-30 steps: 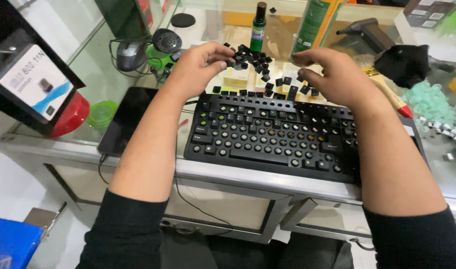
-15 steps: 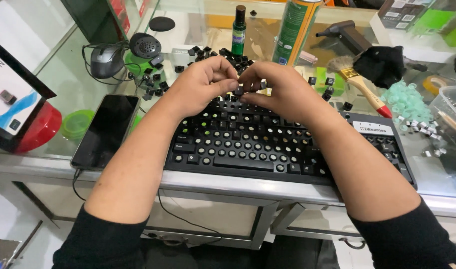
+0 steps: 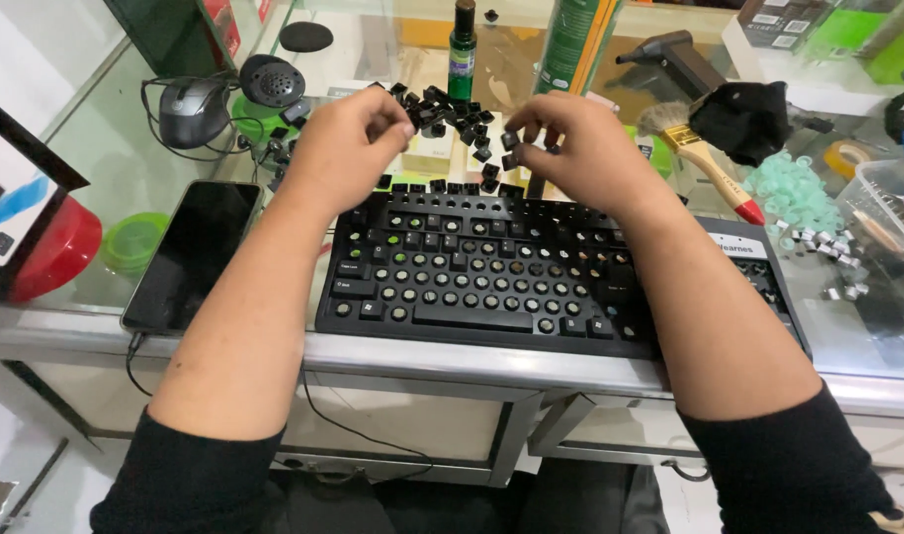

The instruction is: Manually installing keycaps onto a mechanical keyboard base by pressing them onto the switches.

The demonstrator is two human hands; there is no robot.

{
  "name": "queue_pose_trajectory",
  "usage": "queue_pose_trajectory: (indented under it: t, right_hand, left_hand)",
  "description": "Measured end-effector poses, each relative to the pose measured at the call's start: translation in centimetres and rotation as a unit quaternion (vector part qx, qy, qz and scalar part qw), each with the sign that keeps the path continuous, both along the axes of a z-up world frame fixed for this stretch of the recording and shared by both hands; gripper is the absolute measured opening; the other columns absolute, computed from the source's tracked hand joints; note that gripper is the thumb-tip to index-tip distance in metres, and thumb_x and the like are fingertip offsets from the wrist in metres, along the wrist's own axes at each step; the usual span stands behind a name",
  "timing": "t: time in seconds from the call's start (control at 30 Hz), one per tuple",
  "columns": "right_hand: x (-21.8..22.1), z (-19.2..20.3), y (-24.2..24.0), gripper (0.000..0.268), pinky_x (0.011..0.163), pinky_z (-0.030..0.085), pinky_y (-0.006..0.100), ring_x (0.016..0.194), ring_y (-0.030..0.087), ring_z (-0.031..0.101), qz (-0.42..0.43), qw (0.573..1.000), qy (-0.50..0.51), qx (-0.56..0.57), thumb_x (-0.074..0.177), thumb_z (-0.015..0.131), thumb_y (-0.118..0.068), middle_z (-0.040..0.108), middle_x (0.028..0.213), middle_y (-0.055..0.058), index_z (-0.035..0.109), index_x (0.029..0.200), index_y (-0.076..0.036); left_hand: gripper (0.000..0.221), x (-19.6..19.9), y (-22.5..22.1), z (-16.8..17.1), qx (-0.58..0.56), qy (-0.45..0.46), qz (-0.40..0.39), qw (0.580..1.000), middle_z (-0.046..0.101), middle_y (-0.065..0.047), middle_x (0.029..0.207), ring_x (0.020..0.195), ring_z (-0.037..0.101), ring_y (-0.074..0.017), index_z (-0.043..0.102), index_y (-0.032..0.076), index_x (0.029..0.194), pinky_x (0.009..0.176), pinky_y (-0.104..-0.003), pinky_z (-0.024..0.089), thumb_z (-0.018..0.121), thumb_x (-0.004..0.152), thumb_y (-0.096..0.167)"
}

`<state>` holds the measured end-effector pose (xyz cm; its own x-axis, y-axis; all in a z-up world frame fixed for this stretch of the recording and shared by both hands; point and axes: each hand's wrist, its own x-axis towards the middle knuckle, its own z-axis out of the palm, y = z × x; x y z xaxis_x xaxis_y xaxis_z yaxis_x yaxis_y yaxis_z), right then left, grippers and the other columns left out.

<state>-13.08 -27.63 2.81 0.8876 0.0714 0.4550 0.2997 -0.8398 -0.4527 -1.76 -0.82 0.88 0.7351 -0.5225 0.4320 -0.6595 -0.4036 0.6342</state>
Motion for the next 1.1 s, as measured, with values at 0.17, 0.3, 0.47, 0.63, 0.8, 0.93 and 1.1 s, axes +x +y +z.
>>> queue_pose_trajectory:
  t: [0.17, 0.3, 0.47, 0.63, 0.8, 0.93, 1.1]
  right_hand:
    - [-1.5, 1.5, -3.2, 0.019, 0.06, 0.044, 0.036, 0.072, 0.019, 0.059, -0.131, 0.985, 0.103, 0.045, 0.089, 0.069, -0.014, 0.066, 0.088, 0.001, 0.071, 0.108, -0.013]
    - [-1.3, 1.7, -3.6, 0.019, 0.05, 0.047, 0.037, 0.074, 0.021, 0.061, -0.195, 0.96, 0.199, 0.037, 0.095, 0.063, -0.011, 0.069, 0.107, 0.003, 0.073, 0.112, -0.013]
    - [0.8, -0.3, -5.7, 0.021, 0.064, 0.05, 0.046, 0.093, 0.026, 0.063, -0.213, 0.964, 0.156, -0.029, 0.091, 0.066, -0.021, 0.069, 0.105, 0.004, 0.077, 0.109, -0.017]
    - [1.6, -0.5, -5.6, 0.033, 0.076, 0.05, 0.052, 0.104, 0.033, 0.064, -0.23, 0.956, 0.148, -0.105, 0.089, 0.061, -0.026, 0.074, 0.106, 0.006, 0.081, 0.115, -0.024]
    - [1.5, -0.4, -5.4, 0.026, 0.07, 0.055, 0.049, 0.088, 0.03, 0.07, -0.25, 0.945, 0.184, -0.106, 0.091, 0.07, -0.023, 0.077, 0.108, 0.009, 0.081, 0.115, -0.022]
    - [1.4, -0.2, -5.3, 0.029, 0.08, 0.052, 0.046, 0.092, 0.025, 0.07, -0.259, 0.941, 0.202, -0.077, 0.088, 0.07, -0.017, 0.077, 0.101, 0.006, 0.081, 0.113, -0.024]
    - [1.9, -0.4, -5.4, 0.029, 0.076, 0.05, 0.048, 0.105, 0.027, 0.065, -0.245, 0.946, 0.193, -0.092, 0.086, 0.074, -0.017, 0.073, 0.11, 0.006, 0.08, 0.115, -0.021]
  left_hand:
    - [0.009, 0.7, 0.4, 0.2, 0.031, 0.006, 0.101, 0.994, 0.071, 0.005, 0.083, 0.077, 0.064, -0.0178, 0.071, 0.021, 0.1, 0.067, -0.037, 0.047, 0.066, 0.099, 0.027]
    - [0.007, 0.7, 1.3, 0.9, 0.064, 0.024, 0.181, 0.981, 0.072, 0.003, 0.094, 0.077, 0.063, -0.0233, 0.068, 0.019, 0.104, 0.061, -0.046, 0.047, 0.062, 0.101, 0.022]
    - [0.016, 1.3, 2.8, 1.1, 0.194, -0.007, 0.209, 0.958, 0.076, 0.005, 0.101, 0.097, 0.066, -0.0315, 0.074, 0.027, 0.102, 0.09, -0.056, 0.045, 0.063, 0.093, 0.021]
    - [0.022, 1.3, 3.1, 1.4, 0.304, 0.008, 0.198, 0.932, 0.076, 0.009, 0.096, 0.1, 0.065, -0.0279, 0.078, 0.034, 0.104, 0.101, -0.051, 0.039, 0.062, 0.092, 0.024]
    - [0.015, 1.6, 2.5, 0.9, 0.319, 0.004, 0.194, 0.928, 0.077, -0.001, 0.103, 0.102, 0.067, -0.0349, 0.081, 0.034, 0.102, 0.095, -0.057, 0.046, 0.067, 0.096, 0.033]
    - [0.013, 1.0, 2.2, 1.4, 0.307, 0.047, 0.206, 0.928, 0.076, 0.001, 0.094, 0.091, 0.069, -0.0275, 0.078, 0.028, 0.097, 0.078, -0.047, 0.052, 0.066, 0.098, 0.033]
    - [0.023, 1.7, 2.2, 0.7, 0.314, 0.044, 0.234, 0.919, 0.076, -0.002, 0.093, 0.094, 0.068, -0.0313, 0.076, 0.024, 0.094, 0.073, -0.049, 0.052, 0.07, 0.097, 0.046]
